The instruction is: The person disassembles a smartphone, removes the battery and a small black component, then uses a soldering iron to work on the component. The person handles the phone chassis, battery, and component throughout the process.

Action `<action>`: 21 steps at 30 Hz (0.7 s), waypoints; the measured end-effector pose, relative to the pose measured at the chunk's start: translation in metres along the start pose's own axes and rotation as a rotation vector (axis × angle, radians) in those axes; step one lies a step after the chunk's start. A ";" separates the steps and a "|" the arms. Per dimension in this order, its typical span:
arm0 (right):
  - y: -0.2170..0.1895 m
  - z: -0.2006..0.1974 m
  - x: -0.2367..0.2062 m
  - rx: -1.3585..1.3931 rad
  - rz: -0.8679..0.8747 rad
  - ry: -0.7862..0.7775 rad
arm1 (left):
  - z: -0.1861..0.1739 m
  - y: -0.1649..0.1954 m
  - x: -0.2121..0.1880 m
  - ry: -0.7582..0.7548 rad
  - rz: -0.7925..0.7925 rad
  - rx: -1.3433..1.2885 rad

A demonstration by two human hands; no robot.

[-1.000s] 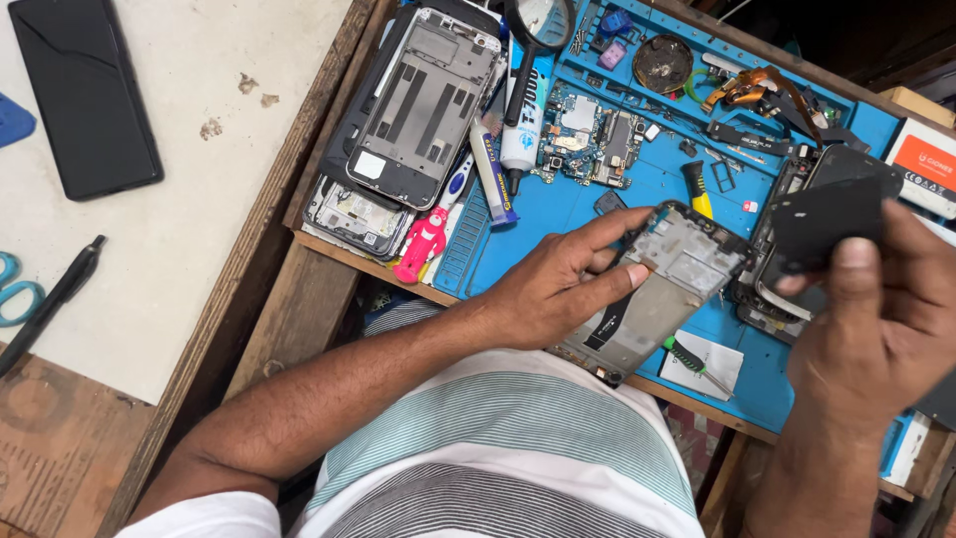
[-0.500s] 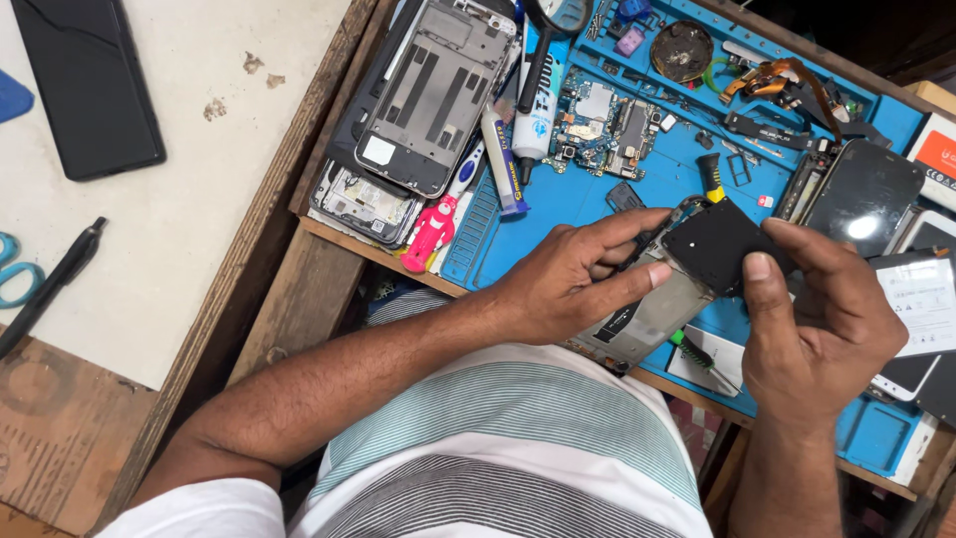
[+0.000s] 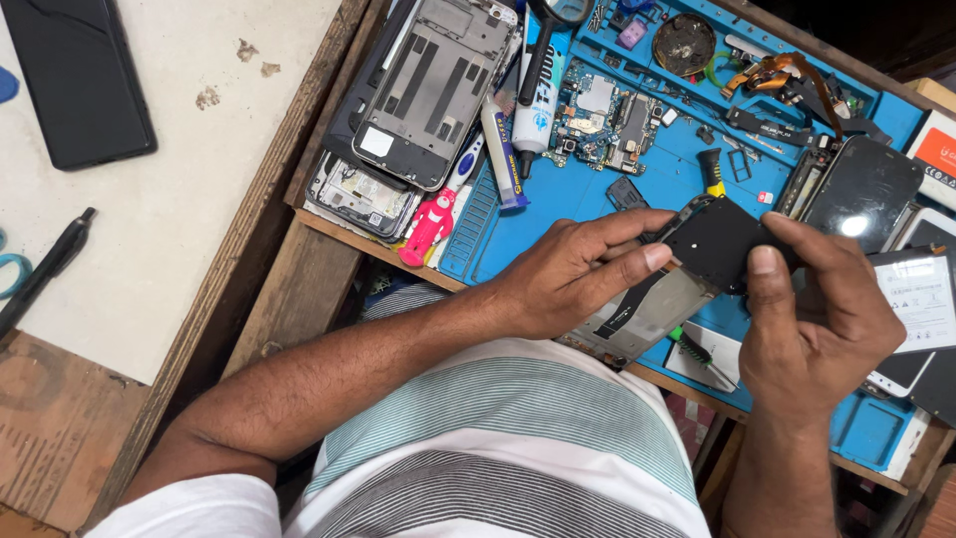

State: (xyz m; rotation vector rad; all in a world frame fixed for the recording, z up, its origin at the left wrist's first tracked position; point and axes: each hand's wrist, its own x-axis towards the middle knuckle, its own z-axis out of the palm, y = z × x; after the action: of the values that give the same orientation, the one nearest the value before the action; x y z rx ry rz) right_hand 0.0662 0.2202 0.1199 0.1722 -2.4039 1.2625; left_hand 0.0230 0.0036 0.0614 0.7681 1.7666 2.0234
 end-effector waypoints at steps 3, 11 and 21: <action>-0.004 0.002 0.001 0.003 -0.001 0.006 | 0.000 0.000 0.000 -0.002 0.004 -0.013; 0.012 0.001 -0.004 0.137 -0.015 0.069 | -0.001 0.000 0.000 0.012 -0.011 0.002; 0.004 0.007 -0.007 0.081 -0.012 0.062 | -0.001 0.001 0.000 0.022 -0.008 -0.003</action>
State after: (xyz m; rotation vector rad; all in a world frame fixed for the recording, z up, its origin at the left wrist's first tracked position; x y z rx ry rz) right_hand 0.0690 0.2162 0.1098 0.1679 -2.2983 1.3408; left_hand 0.0229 0.0024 0.0625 0.7393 1.7757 2.0363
